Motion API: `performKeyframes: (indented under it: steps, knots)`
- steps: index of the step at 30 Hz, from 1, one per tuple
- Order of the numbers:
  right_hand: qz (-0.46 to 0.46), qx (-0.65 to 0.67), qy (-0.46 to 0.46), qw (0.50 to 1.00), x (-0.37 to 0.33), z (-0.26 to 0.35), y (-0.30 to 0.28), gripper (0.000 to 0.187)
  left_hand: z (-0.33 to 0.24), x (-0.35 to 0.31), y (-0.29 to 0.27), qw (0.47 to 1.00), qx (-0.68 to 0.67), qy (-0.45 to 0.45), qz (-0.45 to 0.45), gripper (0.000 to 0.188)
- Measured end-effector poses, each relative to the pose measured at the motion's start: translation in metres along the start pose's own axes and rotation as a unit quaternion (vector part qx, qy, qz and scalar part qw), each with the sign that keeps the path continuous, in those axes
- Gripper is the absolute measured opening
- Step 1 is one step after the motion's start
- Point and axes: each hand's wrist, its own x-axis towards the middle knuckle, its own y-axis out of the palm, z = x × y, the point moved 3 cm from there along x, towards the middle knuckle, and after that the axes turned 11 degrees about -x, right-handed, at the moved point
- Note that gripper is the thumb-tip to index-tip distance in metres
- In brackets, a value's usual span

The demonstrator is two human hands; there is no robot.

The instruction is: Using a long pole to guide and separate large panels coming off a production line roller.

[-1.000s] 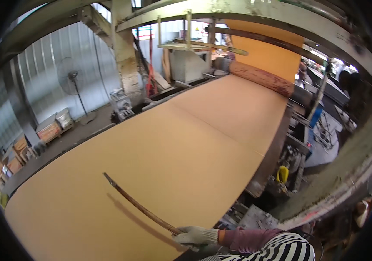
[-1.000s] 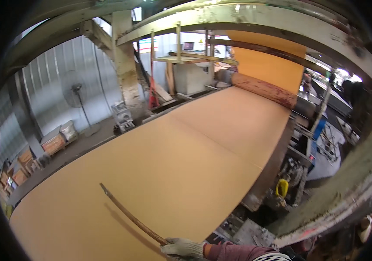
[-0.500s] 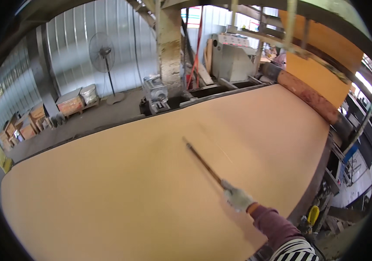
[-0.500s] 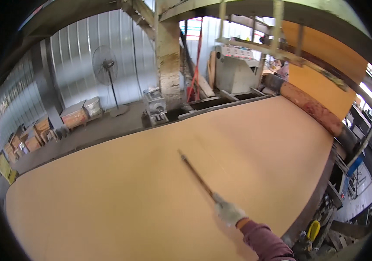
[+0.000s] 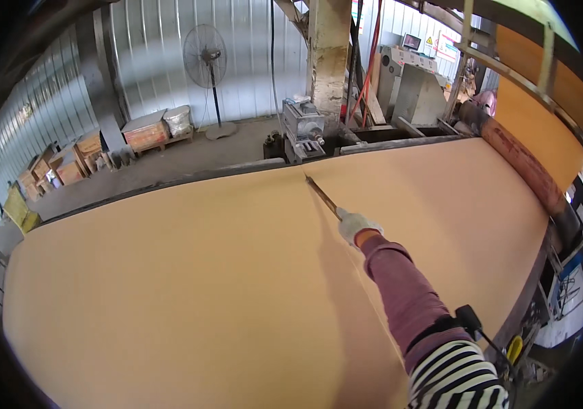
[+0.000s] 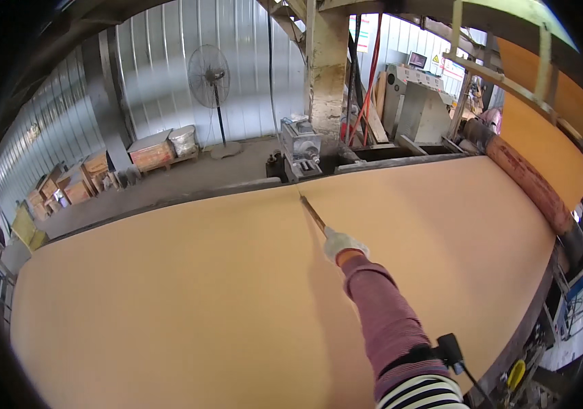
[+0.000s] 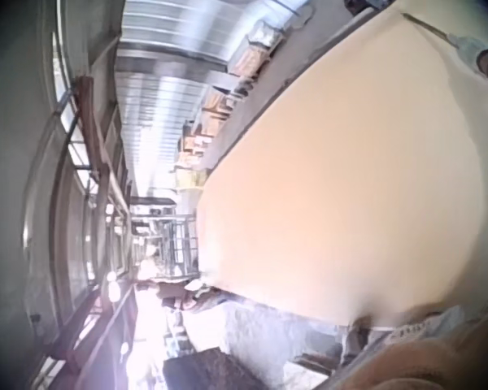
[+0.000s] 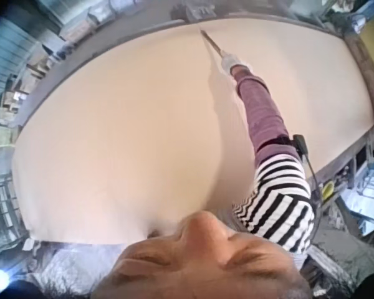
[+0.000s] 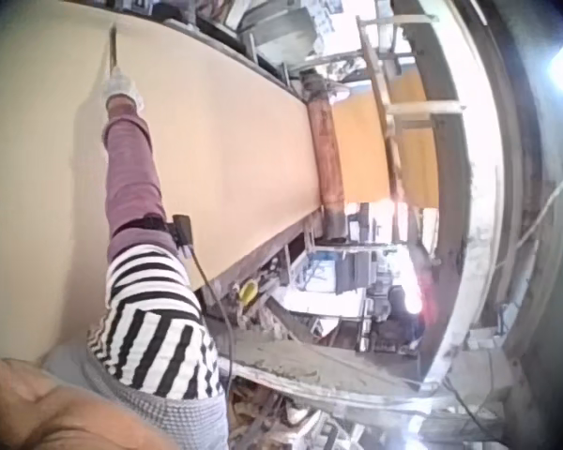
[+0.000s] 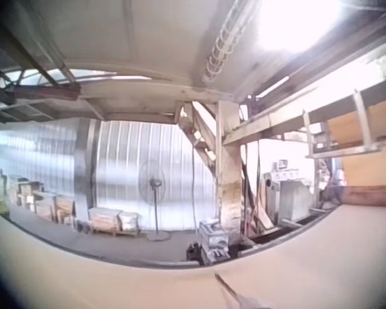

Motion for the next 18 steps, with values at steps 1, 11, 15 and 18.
performKeyframes:
  steps: [1,11,15,18]
  knots:
    - [0.008,0.013,-0.031,0.999,-0.024,-0.008,0.005,0.047,-0.005,0.007,-0.009,1.0,0.001,0.008,0.006,0.037]
    - [0.363,-0.046,0.018,0.93,-0.656,-0.155,-0.086,0.046,-0.125,0.107,-0.094,0.979,0.016,0.102,0.175,0.039]
    - [0.381,-0.076,0.031,0.921,-0.807,-0.166,-0.125,0.049,-0.206,0.165,-0.154,0.971,0.001,0.212,0.112,0.041]
    - [0.305,0.155,0.149,0.928,-0.829,-0.172,-0.092,0.049,-0.288,0.16,-0.157,0.843,0.418,0.296,-0.164,0.065]
